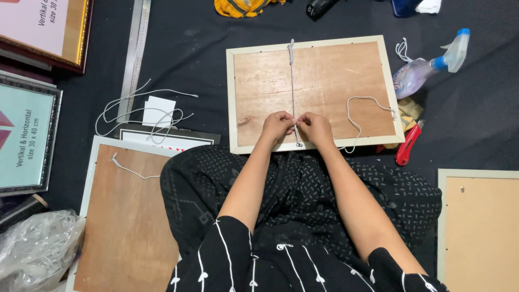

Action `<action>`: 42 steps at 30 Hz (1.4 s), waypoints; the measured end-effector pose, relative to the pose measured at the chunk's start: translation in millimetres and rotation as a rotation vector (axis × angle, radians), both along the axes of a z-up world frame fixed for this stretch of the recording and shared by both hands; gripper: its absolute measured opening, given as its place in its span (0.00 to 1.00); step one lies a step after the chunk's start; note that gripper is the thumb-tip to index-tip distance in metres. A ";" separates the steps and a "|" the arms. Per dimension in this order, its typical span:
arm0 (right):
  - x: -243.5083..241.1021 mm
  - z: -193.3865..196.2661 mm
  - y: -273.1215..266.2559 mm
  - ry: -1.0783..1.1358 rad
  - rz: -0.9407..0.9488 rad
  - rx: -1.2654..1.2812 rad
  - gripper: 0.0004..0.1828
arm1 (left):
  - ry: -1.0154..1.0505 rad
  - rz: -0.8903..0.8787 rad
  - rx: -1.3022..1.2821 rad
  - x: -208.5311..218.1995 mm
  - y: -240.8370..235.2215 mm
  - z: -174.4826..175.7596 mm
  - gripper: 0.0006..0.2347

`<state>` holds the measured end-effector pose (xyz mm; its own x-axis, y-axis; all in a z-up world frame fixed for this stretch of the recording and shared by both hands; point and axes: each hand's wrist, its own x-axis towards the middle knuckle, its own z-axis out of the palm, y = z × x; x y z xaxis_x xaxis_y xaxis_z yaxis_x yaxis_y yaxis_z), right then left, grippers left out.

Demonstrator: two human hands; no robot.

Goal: The person ties a white cord to the back of a wooden picture frame. They loop the cord through metal eyelets and secure it with multiple knots.

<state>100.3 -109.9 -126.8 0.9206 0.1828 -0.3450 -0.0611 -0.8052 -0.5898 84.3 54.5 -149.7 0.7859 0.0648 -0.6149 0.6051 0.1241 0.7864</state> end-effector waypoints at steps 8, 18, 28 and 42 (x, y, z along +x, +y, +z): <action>2.5 -13.2 -0.8 0.103 -0.090 0.093 0.10 | -0.018 -0.018 0.076 1.9 -0.2 17.0 0.06; -0.2 -43.8 7.4 0.348 -0.404 0.429 0.14 | -0.031 -0.328 0.437 12.0 10.2 29.8 0.08; -15.5 -5.6 19.8 0.390 -0.375 0.620 0.17 | -0.009 -0.348 0.442 17.9 11.2 11.8 0.10; -14.5 -3.0 12.6 0.051 -0.117 -0.046 0.13 | 0.089 -0.030 -0.049 18.0 1.7 -21.4 0.08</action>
<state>85.8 -97.3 -129.8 0.9156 0.0583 -0.3978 -0.1853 -0.8169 -0.5462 102.3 56.2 -171.1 0.7289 0.0099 -0.6845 0.6766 0.1421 0.7225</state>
